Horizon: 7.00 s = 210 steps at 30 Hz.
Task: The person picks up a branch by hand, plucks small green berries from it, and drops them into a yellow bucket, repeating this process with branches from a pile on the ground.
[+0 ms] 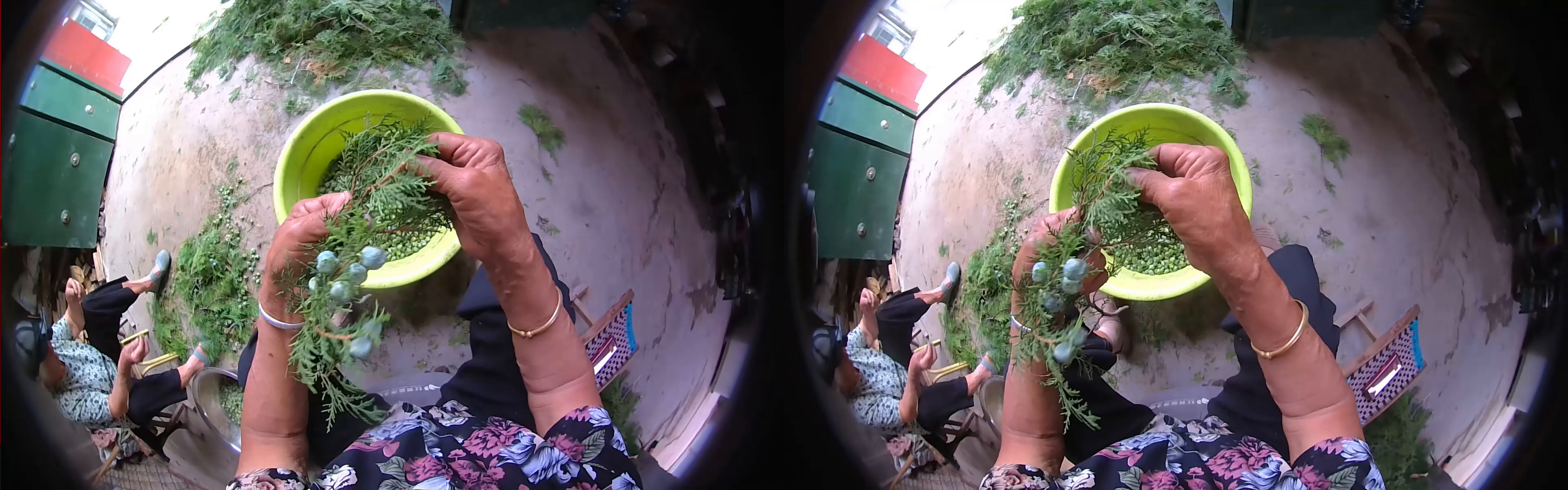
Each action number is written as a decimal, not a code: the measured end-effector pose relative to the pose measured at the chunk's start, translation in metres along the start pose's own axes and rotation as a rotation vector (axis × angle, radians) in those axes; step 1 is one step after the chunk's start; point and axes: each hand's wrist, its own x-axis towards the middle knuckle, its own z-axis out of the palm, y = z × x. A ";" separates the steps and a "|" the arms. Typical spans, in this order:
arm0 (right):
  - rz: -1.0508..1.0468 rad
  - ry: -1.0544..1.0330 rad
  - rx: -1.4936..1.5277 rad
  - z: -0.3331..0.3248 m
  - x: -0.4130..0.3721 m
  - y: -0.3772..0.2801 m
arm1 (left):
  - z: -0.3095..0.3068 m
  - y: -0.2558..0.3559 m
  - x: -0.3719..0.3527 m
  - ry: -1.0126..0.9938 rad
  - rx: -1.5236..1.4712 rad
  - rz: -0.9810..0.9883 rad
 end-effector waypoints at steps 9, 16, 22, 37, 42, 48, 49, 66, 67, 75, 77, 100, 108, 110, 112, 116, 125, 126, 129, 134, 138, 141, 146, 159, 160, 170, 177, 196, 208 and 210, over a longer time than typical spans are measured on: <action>-0.031 0.011 -0.056 0.004 -0.003 -0.004 | 0.006 -0.004 0.000 -0.049 -0.057 -0.024; -0.225 0.264 -0.627 0.001 -0.003 -0.003 | 0.000 0.005 0.011 0.070 0.243 0.065; -0.338 0.276 -0.591 -0.004 -0.005 -0.004 | -0.005 0.011 0.011 0.198 0.302 0.181; 0.093 0.031 -0.016 0.008 -0.012 0.003 | 0.021 0.008 0.013 0.263 0.161 0.266; 0.000 0.195 -0.027 0.000 -0.007 0.002 | 0.026 -0.003 0.007 0.486 1.024 0.712; -0.008 0.216 0.126 0.006 -0.006 0.008 | 0.049 -0.025 0.006 0.160 1.210 0.783; 0.001 0.201 0.172 0.006 -0.005 0.009 | 0.047 -0.026 0.007 0.160 1.210 0.782; -0.010 0.044 -0.272 0.003 -0.010 0.001 | 0.032 -0.015 0.005 0.271 0.564 0.282; -0.009 0.045 -0.272 0.003 -0.010 0.001 | 0.031 -0.016 0.006 0.260 0.576 0.281; -0.087 0.105 -0.193 0.000 -0.009 -0.001 | 0.044 -0.013 0.005 0.325 0.555 0.266; -0.058 0.121 -0.250 0.001 -0.011 -0.006 | 0.043 -0.014 0.005 0.328 0.573 0.261; -0.094 0.178 -0.584 -0.013 -0.009 -0.017 | 0.031 -0.026 0.011 0.343 1.060 0.458; -0.224 0.114 -0.793 -0.011 -0.008 -0.001 | 0.037 -0.025 0.010 0.256 1.135 0.493; -0.235 0.195 -0.803 -0.008 -0.008 -0.006 | 0.038 -0.026 0.010 0.247 1.120 0.498; -0.263 0.241 -0.735 -0.007 -0.007 -0.003 | 0.040 -0.025 0.011 0.210 1.145 0.551; -0.185 0.352 -0.307 -0.026 0.000 -0.016 | 0.037 -0.026 0.007 0.247 1.143 0.477; 0.003 0.223 -0.300 -0.024 -0.005 -0.024 | 0.038 -0.016 0.006 0.361 0.932 0.495; -0.078 0.250 -0.482 -0.023 -0.003 -0.015 | 0.048 -0.014 0.004 0.393 0.796 0.436; -0.162 0.172 -0.797 -0.014 -0.006 -0.007 | 0.047 -0.012 0.003 0.340 0.804 0.443; -0.154 0.235 -0.604 -0.004 -0.006 -0.005 | 0.053 -0.011 0.001 0.345 0.833 0.420; 0.048 0.209 -0.263 -0.013 -0.004 -0.002 | 0.054 -0.015 0.003 0.317 0.918 0.519; 0.160 0.235 0.024 -0.007 -0.008 -0.009 | 0.048 -0.017 0.006 0.255 0.953 0.569; 0.157 0.281 0.343 -0.024 -0.001 -0.009 | 0.048 -0.014 0.001 0.255 0.915 0.543; 0.190 -0.063 -0.146 -0.016 -0.007 -0.025 | 0.044 -0.009 -0.003 0.204 0.584 0.436; 0.167 -0.121 -0.171 -0.017 -0.007 -0.025 | 0.039 -0.009 0.000 0.209 0.500 0.347; 0.075 -0.174 -0.351 -0.020 -0.009 -0.025 | 0.044 -0.013 0.004 0.235 0.497 0.287; -0.030 -0.031 -0.624 -0.009 -0.008 -0.011 | 0.044 -0.015 0.004 0.238 0.608 0.305; 0.163 -0.134 -0.284 -0.017 -0.006 -0.020 | 0.034 -0.012 0.000 0.216 0.538 0.298; 0.013 -0.082 -0.515 -0.016 -0.005 -0.013 | 0.045 -0.006 -0.001 0.216 0.658 0.278; -0.017 -0.034 -0.586 -0.007 -0.007 -0.018 | 0.045 -0.008 -0.001 0.246 0.721 0.271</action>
